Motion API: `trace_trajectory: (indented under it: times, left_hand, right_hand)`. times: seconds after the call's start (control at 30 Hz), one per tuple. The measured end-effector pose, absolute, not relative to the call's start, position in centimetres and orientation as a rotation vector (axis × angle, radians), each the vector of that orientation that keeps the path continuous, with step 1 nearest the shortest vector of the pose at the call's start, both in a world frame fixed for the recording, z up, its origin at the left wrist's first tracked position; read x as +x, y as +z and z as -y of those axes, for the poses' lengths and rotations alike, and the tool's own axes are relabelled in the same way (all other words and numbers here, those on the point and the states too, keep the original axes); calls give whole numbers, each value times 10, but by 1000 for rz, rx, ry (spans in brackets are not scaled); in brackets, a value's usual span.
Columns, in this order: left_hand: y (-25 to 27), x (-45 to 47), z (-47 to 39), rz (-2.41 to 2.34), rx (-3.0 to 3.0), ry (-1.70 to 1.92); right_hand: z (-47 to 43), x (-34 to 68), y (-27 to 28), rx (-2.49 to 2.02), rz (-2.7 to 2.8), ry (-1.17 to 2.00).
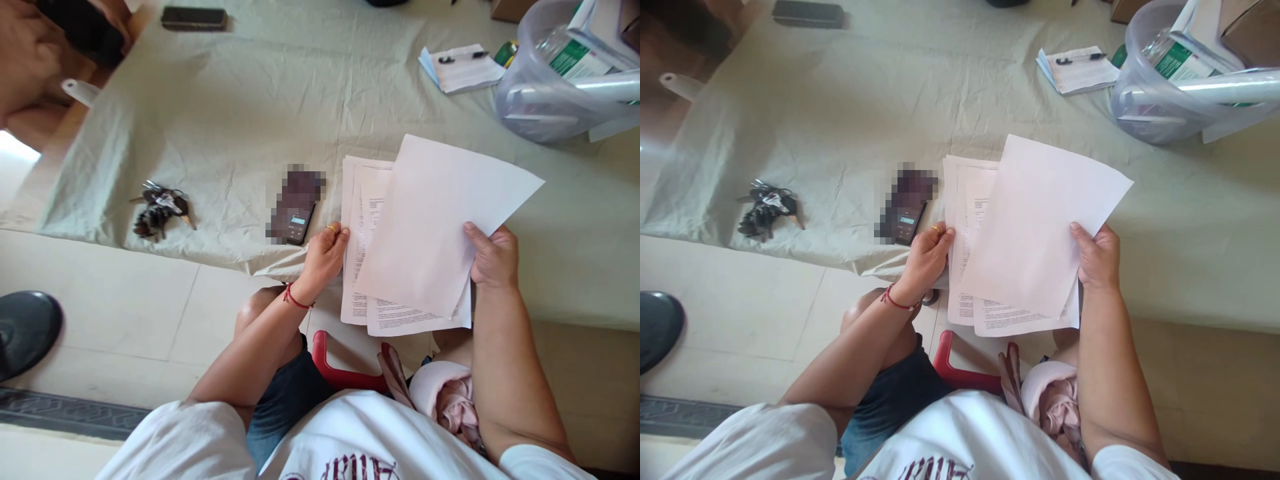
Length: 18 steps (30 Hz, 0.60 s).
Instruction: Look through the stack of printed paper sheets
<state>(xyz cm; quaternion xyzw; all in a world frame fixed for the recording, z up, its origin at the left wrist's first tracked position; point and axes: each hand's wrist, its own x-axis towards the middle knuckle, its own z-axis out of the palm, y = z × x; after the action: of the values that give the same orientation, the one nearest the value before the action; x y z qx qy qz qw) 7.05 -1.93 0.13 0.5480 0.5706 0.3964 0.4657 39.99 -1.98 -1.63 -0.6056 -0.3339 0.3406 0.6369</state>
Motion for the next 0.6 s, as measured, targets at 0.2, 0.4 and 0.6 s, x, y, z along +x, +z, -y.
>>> trace_trajectory:
  times: [0.2,0.4,0.6]
  left_hand:
    - [0,70,19,-1396,1333,966]
    - [0,70,19,-1393,1335,972]
    - [0,69,18,-1392,1346,967]
  right_hand:
    - [18,401,-19,-1374,750,746]
    - [17,401,-21,-1378,749,747]
    - [17,401,-21,-1387,746,739]
